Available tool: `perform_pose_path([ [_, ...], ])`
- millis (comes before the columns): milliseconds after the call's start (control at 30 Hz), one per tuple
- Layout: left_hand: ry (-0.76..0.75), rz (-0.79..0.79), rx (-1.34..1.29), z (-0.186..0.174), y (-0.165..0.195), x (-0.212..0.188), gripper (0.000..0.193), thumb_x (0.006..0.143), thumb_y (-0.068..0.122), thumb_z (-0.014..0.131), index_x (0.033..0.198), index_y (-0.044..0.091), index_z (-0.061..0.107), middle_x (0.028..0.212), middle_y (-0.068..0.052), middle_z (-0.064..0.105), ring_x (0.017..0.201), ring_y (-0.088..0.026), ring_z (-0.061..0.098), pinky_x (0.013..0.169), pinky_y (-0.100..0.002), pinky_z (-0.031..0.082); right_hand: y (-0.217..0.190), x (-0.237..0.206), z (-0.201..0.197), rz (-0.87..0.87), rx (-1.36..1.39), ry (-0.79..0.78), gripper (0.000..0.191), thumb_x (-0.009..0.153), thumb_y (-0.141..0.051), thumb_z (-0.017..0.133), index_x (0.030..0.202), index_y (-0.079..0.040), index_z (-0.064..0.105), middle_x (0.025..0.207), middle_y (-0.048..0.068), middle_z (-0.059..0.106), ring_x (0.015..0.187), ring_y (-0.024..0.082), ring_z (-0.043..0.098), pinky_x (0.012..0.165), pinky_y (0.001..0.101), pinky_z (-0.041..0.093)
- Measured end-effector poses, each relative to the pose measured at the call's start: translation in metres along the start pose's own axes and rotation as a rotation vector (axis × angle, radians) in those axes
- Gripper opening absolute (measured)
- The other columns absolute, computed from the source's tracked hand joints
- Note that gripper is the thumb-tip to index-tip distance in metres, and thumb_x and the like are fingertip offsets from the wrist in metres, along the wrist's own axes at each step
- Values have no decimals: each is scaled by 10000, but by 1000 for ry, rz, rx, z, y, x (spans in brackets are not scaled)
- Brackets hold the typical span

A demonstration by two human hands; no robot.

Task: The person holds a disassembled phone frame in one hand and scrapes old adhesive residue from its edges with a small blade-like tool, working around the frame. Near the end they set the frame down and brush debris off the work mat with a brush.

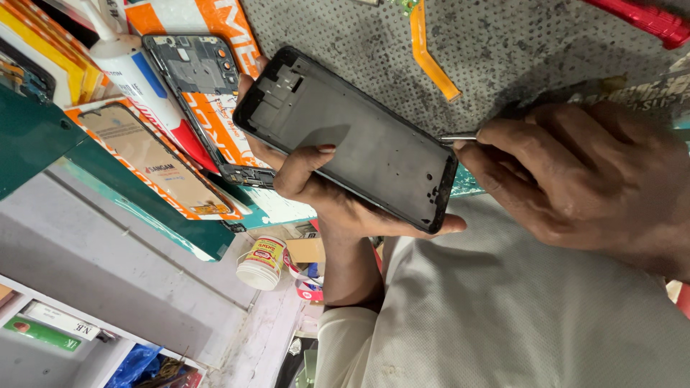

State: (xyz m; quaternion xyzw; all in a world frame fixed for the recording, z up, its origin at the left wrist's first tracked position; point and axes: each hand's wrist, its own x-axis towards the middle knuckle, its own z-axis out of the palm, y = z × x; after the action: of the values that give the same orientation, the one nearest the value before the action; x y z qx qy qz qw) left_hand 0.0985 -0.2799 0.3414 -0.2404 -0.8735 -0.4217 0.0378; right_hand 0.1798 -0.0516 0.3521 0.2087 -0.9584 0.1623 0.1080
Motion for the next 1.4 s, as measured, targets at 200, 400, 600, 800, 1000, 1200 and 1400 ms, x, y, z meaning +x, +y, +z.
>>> perform_pose_path([
  [200,-15,89,161,1,4,2,1281,302,867,768,1266,133,352,1266,-65,307,1323,-387,374,1087,-579,450,-1,0,-1,4,-6,-2,262,878,-249,730,1106,-151,815,987,11,674,701,140,648,586,271,503],
  [400,-12,-3,84,1,5,-2,1272,399,872,783,1325,136,315,1275,-38,296,1369,-334,358,1097,-524,430,-2,1,-4,8,-22,-32,261,873,-244,730,1103,-156,815,974,-7,670,693,132,643,573,265,485],
  [600,-17,-9,91,1,5,-3,1283,402,878,787,1330,128,318,1315,-27,289,1379,-332,336,1113,-536,417,-2,0,-1,-5,-18,9,260,880,-260,711,1098,-164,816,971,-15,686,672,128,617,551,257,437],
  [800,-29,76,223,0,10,0,1311,304,881,722,1308,114,373,1247,-35,279,1387,-376,295,1156,-602,397,-2,0,-1,6,-40,20,248,891,-284,681,1064,-162,811,962,-35,684,692,131,636,584,263,459],
  [1000,-16,4,105,1,10,-1,1236,447,888,784,1338,147,355,1304,-29,286,1371,-346,326,1073,-558,435,-2,3,-4,18,-38,-12,214,895,-283,709,1033,-156,813,949,-40,679,667,111,615,570,249,433],
  [1200,-13,70,166,0,9,0,1259,358,857,774,1298,115,389,1265,-30,294,1316,-358,347,1017,-550,436,-3,6,-5,22,-55,-4,221,881,-290,692,1005,-157,817,918,-46,671,660,106,609,566,245,414],
  [1400,-13,19,110,1,11,0,1253,434,873,810,1334,118,375,1288,-19,288,1331,-335,360,1026,-525,433,-5,8,-7,49,-45,0,208,892,-293,707,1007,-154,810,922,-45,676,671,112,618,574,252,419],
])
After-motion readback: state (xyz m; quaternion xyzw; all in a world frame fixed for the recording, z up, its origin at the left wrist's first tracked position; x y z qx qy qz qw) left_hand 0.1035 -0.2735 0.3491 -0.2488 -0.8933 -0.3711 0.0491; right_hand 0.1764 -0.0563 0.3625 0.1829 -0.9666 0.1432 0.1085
